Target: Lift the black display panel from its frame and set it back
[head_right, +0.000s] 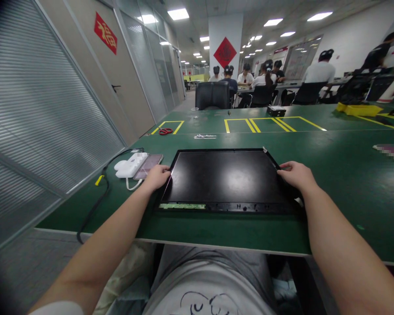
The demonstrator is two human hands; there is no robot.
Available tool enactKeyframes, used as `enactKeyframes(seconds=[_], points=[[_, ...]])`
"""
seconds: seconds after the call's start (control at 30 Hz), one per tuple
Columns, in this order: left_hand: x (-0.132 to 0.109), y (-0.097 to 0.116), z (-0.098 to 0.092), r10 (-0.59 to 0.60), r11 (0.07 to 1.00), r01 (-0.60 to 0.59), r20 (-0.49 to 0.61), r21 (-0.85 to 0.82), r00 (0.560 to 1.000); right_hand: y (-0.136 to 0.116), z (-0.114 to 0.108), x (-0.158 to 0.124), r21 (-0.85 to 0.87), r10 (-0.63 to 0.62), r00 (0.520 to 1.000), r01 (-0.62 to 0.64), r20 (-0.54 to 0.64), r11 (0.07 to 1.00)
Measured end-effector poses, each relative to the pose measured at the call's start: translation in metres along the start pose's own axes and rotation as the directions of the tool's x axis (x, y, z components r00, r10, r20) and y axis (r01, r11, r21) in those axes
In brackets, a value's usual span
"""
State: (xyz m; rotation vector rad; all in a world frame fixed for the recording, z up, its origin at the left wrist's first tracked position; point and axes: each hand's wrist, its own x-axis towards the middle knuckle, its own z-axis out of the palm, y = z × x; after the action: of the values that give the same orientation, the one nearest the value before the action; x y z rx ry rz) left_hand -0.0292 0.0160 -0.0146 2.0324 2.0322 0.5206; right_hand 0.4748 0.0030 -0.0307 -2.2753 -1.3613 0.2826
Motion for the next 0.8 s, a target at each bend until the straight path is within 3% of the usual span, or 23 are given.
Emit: enactKeyframes(seconds=[0.13,0.33,0.47,0.7,0.8], points=[[-0.005,0.007,-0.003,-0.104,0.932,0.090,-0.020,-0.350,0.994,0.001,-0.002,0.002,0.012,0.025,1.000,-0.025,0.000,1.000],[-0.012,0.021,-0.014,-0.290,0.642,0.261,0.087,-0.720,0.953,0.001,-0.003,0.001,0.013,0.021,1.000,-0.021,-0.007,1.000],[-0.016,0.029,-0.020,-0.344,0.507,0.322,0.155,-0.800,0.926,0.000,-0.003,-0.002,-0.005,0.018,1.000,-0.018,0.012,1.000],[-0.004,0.019,-0.011,-0.330,0.528,0.291,0.123,-0.798,0.936,-0.003,-0.002,-0.003,-0.031,0.030,0.999,-0.029,0.044,0.999],[0.005,0.014,-0.004,-0.326,0.396,0.321,0.195,-0.860,0.925,-0.002,-0.001,0.000,-0.045,0.040,0.998,-0.038,0.047,0.998]])
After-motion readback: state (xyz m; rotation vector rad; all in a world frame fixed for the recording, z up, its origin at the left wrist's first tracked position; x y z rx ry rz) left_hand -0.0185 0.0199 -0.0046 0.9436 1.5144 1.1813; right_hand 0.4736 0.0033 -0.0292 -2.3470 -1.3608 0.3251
